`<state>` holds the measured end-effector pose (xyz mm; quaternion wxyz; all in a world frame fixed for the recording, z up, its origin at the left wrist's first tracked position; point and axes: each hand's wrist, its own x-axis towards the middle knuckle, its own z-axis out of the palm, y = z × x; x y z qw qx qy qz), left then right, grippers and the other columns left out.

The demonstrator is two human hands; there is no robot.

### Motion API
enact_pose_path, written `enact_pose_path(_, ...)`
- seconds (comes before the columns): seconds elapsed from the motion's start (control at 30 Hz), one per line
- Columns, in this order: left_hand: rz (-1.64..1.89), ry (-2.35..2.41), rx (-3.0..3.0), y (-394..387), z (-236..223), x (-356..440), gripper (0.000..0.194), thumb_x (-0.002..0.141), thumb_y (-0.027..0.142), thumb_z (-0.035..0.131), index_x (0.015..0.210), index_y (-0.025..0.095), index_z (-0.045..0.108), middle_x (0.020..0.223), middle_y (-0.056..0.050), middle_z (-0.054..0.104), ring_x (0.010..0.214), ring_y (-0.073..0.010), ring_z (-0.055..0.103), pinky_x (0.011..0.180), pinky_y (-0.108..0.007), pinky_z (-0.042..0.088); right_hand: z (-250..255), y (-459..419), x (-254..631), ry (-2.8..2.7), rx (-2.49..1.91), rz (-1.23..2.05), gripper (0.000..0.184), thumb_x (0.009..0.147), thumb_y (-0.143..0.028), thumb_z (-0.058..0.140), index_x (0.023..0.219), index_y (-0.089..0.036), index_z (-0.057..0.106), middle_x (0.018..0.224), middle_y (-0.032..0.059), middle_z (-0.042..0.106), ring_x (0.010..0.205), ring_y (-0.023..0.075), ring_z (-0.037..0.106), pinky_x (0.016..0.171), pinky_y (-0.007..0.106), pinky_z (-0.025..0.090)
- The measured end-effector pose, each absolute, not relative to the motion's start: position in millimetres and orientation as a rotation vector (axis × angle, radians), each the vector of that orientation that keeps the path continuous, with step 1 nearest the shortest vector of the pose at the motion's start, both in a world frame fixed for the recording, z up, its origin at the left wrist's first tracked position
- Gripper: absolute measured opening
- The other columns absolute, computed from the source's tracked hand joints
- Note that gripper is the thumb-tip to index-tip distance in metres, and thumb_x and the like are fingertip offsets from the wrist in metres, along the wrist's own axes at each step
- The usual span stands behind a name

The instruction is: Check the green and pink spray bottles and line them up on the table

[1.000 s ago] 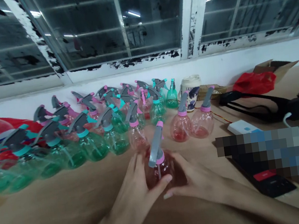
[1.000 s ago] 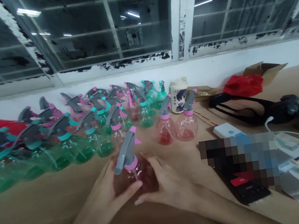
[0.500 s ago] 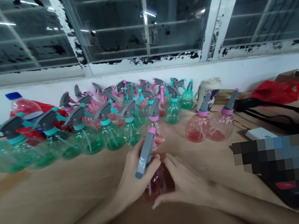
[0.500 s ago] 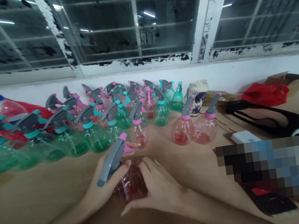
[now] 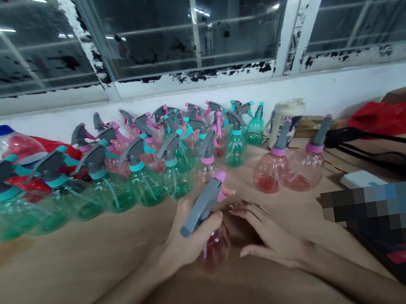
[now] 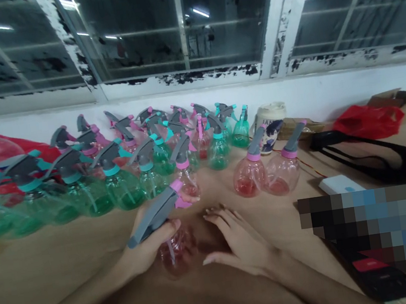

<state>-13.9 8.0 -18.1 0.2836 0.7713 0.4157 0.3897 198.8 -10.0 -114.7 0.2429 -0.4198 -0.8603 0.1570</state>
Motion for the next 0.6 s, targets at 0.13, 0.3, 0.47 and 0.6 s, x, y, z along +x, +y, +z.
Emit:
enact_pose_path(0.13, 1.008, 0.964, 2.060, 7.0, -8.4, -12.0, 0.019, 0.074, 0.025, 0.047, 0.082, 0.025, 0.063, 0.071, 0.000, 0.062, 0.068, -0.0185, 0.059, 0.068, -0.034, 0.053, -116.0, -11.0, 197.8, -2.330, -1.151, 0.441, 0.070, 0.081, -0.058, 0.055, 0.134, -0.016, 0.038, 0.136, 0.0163, 0.047, 0.129, 0.0288, 0.039, 0.108, 0.051, 0.031)
enact_pose_path(0.3, 1.011, 0.887, 2.096, 5.0, -0.4, -11.4, 0.010, 0.071, 0.021, 0.046, 0.069, 0.022, 0.055, 0.063, 0.002, 0.055, 0.057, -0.0149, 0.052, 0.054, -0.027, 0.046, -119.5, -12.7, 196.5, -2.293, -1.178, 0.408, 0.067, 0.081, -0.057, 0.056, 0.134, -0.018, 0.039, 0.137, 0.0155, 0.048, 0.129, 0.0294, 0.040, 0.106, 0.053, 0.032)
enact_pose_path(0.47, 1.014, 0.942, 2.137, 3.2, -4.9, -10.9, 0.024, 0.073, 0.020, 0.045, 0.088, 0.026, 0.062, 0.061, 0.004, 0.053, 0.052, -0.0147, 0.048, 0.054, -0.029, 0.046, -118.4, -15.5, 195.2, -2.287, -1.228, 0.365, 0.059, 0.084, -0.054, 0.054, 0.132, -0.020, 0.044, 0.135, 0.0138, 0.052, 0.128, 0.0282, 0.044, 0.108, 0.055, 0.030)
enact_pose_path(0.6, 1.038, 0.957, 2.114, 3.7, -11.5, -8.5, 0.028, 0.074, 0.022, 0.046, 0.094, 0.027, 0.064, 0.074, 0.002, 0.062, 0.055, -0.0147, 0.052, 0.057, -0.030, 0.048, -116.1, -18.3, 196.8, -2.330, -1.270, 0.344, 0.058, 0.088, -0.053, 0.049, 0.134, -0.018, 0.044, 0.138, 0.0135, 0.050, 0.131, 0.0264, 0.040, 0.109, 0.054, 0.030)
